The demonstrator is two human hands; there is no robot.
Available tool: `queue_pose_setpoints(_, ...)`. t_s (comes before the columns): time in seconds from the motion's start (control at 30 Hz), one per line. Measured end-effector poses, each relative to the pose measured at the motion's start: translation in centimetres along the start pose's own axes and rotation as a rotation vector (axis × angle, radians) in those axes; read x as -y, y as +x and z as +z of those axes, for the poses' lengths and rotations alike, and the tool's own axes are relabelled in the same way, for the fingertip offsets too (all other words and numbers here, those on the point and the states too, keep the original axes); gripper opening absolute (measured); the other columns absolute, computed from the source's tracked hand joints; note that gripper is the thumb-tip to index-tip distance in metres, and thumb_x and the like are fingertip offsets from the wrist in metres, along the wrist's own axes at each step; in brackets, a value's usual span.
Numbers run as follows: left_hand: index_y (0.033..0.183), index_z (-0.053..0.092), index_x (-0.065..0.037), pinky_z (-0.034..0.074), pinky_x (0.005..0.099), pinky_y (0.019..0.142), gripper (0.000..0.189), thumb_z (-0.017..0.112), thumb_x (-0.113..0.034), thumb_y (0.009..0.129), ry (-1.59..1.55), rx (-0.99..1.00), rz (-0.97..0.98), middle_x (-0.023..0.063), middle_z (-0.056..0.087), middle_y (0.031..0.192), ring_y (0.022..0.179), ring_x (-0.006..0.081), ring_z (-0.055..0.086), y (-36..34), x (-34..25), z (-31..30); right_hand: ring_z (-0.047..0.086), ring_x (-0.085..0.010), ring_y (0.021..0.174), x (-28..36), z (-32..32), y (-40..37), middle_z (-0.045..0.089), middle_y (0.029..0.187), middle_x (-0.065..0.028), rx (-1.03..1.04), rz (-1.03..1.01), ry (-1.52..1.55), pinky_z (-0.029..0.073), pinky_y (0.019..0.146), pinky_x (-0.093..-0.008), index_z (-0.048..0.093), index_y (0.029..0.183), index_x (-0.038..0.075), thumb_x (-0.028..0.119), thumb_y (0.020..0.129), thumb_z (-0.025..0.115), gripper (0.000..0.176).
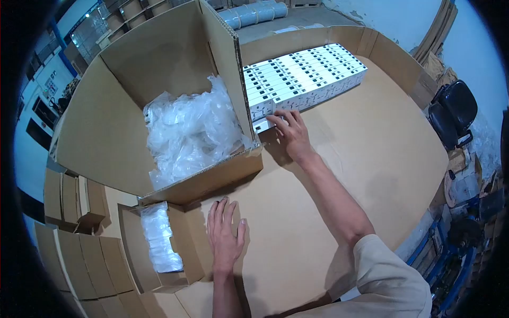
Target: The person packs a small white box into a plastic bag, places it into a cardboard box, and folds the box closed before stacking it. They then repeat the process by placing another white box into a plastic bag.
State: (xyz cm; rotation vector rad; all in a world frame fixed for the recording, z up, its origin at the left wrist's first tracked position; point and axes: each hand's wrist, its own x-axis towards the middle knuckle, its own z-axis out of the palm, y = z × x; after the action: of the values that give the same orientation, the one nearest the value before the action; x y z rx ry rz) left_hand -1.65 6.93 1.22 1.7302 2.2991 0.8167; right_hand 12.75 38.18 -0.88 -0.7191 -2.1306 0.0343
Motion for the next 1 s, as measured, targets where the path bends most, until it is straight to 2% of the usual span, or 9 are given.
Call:
queue_pose_setpoints(0.13, 0.139, 0.057, -0.008, 0.032, 0.0509, 0.12, 0.05, 0.069, -0.014, 0.091, -0.024, -0.023, 0.014, 0.0158, 0.05, 0.15, 0.144, 0.0401, 0.04, -0.2, 0.2, 0.1, 0.062, -0.0339, 0.108, 1.7, -2.2, -0.7, 0.062, 0.125, -0.0108, 0.058, 0.125, 0.088, 0.055, 0.089, -0.044, 0.064, 0.126, 0.015, -0.002, 0.083, 0.063, 0.046)
queue_pose_setpoints(0.23, 0.138, 0.058, -0.008, 0.032, 0.0507, 0.12, 0.049, 0.07, -0.015, 0.091, -0.044, -0.025, 0.011, 0.0158, 0.05, 0.151, 0.144, 0.0396, 0.04, -0.4, 0.2, -0.1, 0.067, -0.0376, 0.102, 3.6, -4.9, -1.6, 0.061, 0.124, -0.0132, 0.121, 0.284, 0.195, 0.057, 0.083, -0.0467, 0.062, 0.128, 0.015, -0.003, 0.087, 0.063, 0.044)
queue_pose_setpoints(0.43, 0.136, 0.059, -0.009, 0.032, 0.0478, 0.12, 0.047, 0.071, -0.019, 0.092, -0.155, -0.081, 0.025, 0.013, 0.051, 0.149, 0.144, 0.0358, 0.04, -0.9, 1.7, 0.5, 0.068, -0.0389, 0.093, 8.5, -9.4, -4.8, 0.059, 0.12, -0.0161, 0.137, 0.413, 0.294, 0.056, 0.08, -0.0473, 0.062, 0.128, 0.013, 0.003, 0.097, 0.059, 0.033)
queue_pose_setpoints(0.57, 0.133, 0.061, -0.008, 0.044, 0.0426, 0.111, 0.04, 0.068, -0.014, 0.094, -0.408, -0.15, -0.092, 0.0134, 0.058, 0.137, 0.129, 0.0313, 0.055, -1.1, 1.8, 0.5, 0.068, -0.0382, 0.096, 12.7, -10.4, -6.3, 0.058, 0.119, -0.0171, 0.193, 0.501, 0.359, 0.056, 0.08, -0.0483, 0.063, 0.127, 0.014, 0.003, 0.097, 0.059, 0.032)
queue_pose_setpoints(0.6, 0.132, 0.063, -0.007, 0.049, 0.0387, 0.103, 0.037, 0.066, -0.014, 0.096, -0.444, -0.226, -0.114, 0.0113, 0.064, 0.124, 0.116, 0.0255, 0.062, -1.3, 1.6, 0.7, 0.068, -0.0381, 0.096, 13.9, -10.4, -6.6, 0.058, 0.119, -0.0172, 0.205, 0.503, 0.361, 0.056, 0.08, -0.0485, 0.063, 0.127, 0.014, 0.003, 0.097, 0.059, 0.032)
queue_pose_setpoints(0.7, 0.133, 0.063, -0.007, 0.051, 0.0372, 0.094, 0.036, 0.065, -0.017, 0.098, -0.554, -0.11, -0.265, 0.0091, 0.068, 0.109, 0.101, 0.0222, 0.064, -1.6, 1.3, -0.4, 0.068, -0.0381, 0.096, 16.7, -9.5, -7.5, 0.058, 0.118, -0.0173, 0.226, 0.454, 0.377, 0.056, 0.08, -0.0492, 0.063, 0.127, 0.014, 0.004, 0.097, 0.059, 0.032)
queue_pose_setpoints(0.73, 0.134, 0.063, -0.007, 0.052, 0.0327, 0.082, 0.034, 0.06, -0.018, 0.102, -0.587, -0.162, -0.221, 0.0061, 0.068, 0.091, 0.084, 0.016, 0.061, -1.8, 1.3, -0.3, 0.068, -0.0382, 0.095, 17.5, -9.2, -7.5, 0.058, 0.118, -0.0173, 0.227, 0.426, 0.384, 0.056, 0.08, -0.0494, 0.063, 0.127, 0.014, 0.004, 0.097, 0.06, 0.033)
queue_pose_setpoints(0.87, 0.134, 0.064, -0.008, 0.049, 0.0246, 0.071, 0.031, 0.051, -0.022, 0.109, -0.998, -0.053, -0.34, 0.0016, 0.067, 0.082, 0.074, 0.0061, 0.057, -1.6, 2.6, -1.0, 0.068, -0.0381, 0.096, 20.5, -8.5, -7.6, 0.058, 0.119, -0.0175, 0.331, 0.41, 0.432, 0.057, 0.08, -0.0479, 0.063, 0.128, 0.013, 0.002, 0.096, 0.06, 0.034)
queue_pose_setpoints(1.0, 0.13, 0.065, -0.006, 0.047, 0.0239, 0.069, 0.031, 0.051, -0.026, 0.11, -1.107, -0.064, -0.343, 0.0007, 0.066, 0.083, 0.076, 0.0056, 0.058, -1.2, 3.4, -1.5, 0.069, -0.0344, 0.099, 21.5, -8.0, -7.9, 0.057, 0.122, -0.0175, 0.373, 0.43, 0.573, 0.058, 0.082, -0.0441, 0.063, 0.126, 0.01, 0.0, 0.095, 0.059, 0.033)
